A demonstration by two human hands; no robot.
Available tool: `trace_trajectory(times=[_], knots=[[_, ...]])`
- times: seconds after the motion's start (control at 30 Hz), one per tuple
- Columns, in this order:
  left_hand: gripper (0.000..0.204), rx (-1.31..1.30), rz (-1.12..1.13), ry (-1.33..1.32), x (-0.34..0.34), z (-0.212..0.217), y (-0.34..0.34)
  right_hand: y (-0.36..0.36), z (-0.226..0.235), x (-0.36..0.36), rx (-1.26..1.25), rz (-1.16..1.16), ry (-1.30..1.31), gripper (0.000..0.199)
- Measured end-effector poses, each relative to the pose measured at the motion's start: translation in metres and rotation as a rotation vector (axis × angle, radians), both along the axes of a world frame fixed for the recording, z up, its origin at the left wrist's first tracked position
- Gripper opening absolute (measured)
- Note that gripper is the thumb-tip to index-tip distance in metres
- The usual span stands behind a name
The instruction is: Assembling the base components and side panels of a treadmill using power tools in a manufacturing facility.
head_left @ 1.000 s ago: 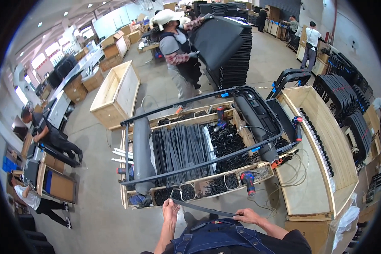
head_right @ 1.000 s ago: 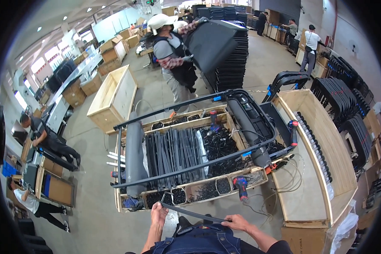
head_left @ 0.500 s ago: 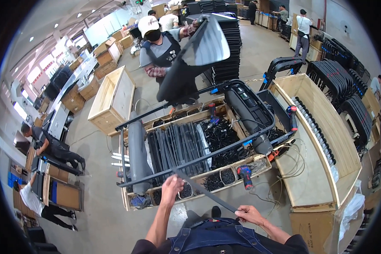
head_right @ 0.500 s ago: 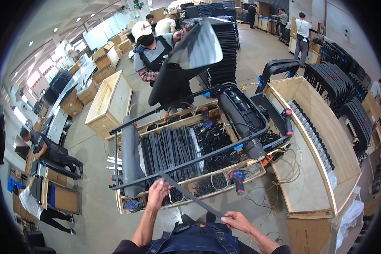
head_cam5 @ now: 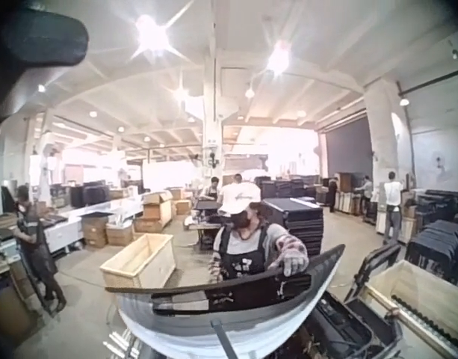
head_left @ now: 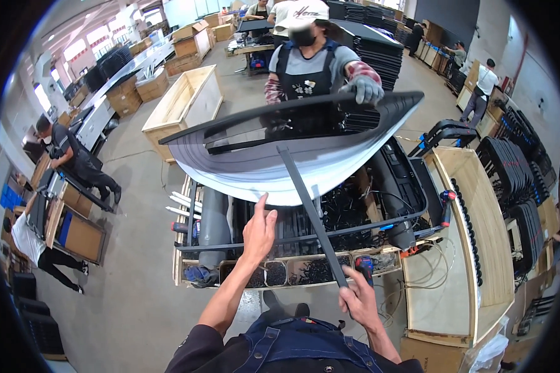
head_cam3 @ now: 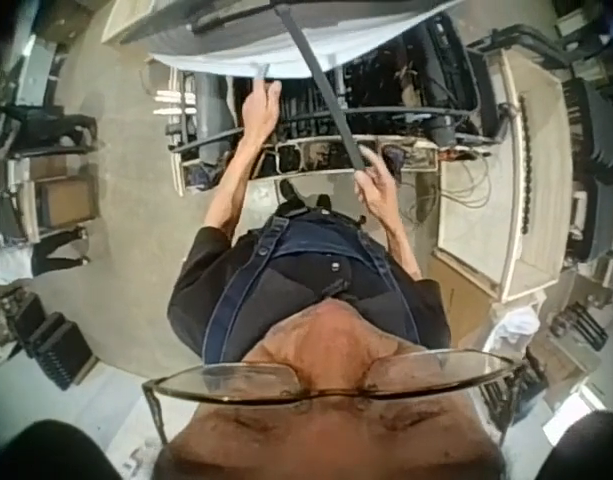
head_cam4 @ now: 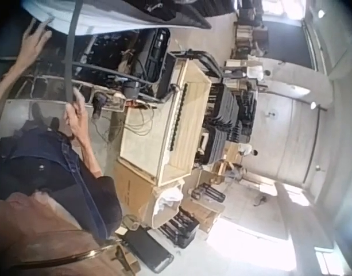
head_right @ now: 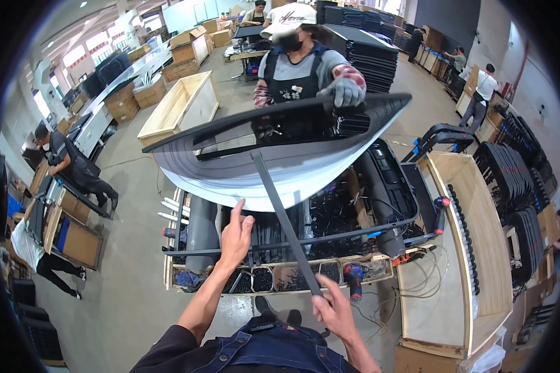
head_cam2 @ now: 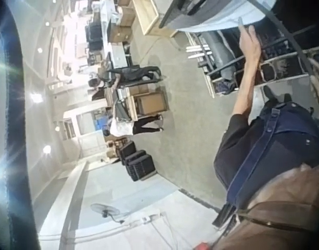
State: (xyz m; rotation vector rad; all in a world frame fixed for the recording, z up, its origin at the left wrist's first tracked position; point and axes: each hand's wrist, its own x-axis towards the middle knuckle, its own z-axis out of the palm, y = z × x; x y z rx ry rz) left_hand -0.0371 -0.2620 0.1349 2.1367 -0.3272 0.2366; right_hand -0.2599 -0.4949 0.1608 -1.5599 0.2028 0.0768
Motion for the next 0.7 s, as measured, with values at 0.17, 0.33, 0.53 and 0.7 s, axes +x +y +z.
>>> trace_trajectory(times=[0.17, 0.33, 0.53, 0.7], knots=[[0.049, 0.052, -0.008, 0.292, 0.045, -0.073, 0.031, 0.042, -0.037, 0.108, -0.046, -0.018, 0.030, 0.052], [0.038, 0.223, -0.085, 0.338, 0.058, -0.120, 0.044, 0.067, -0.086, 0.227, -0.169, -0.104, 0.043, 0.052], [0.038, 0.097, -0.324, 0.412, 0.074, -0.154, 0.060, 0.102, -0.124, 0.291, -0.277, -0.192, 0.060, 0.048], [0.039, 0.165, -0.387, 0.440, 0.082, -0.154, 0.059, 0.102, -0.154, 0.297, -0.086, -0.196, 0.090, 0.051]])
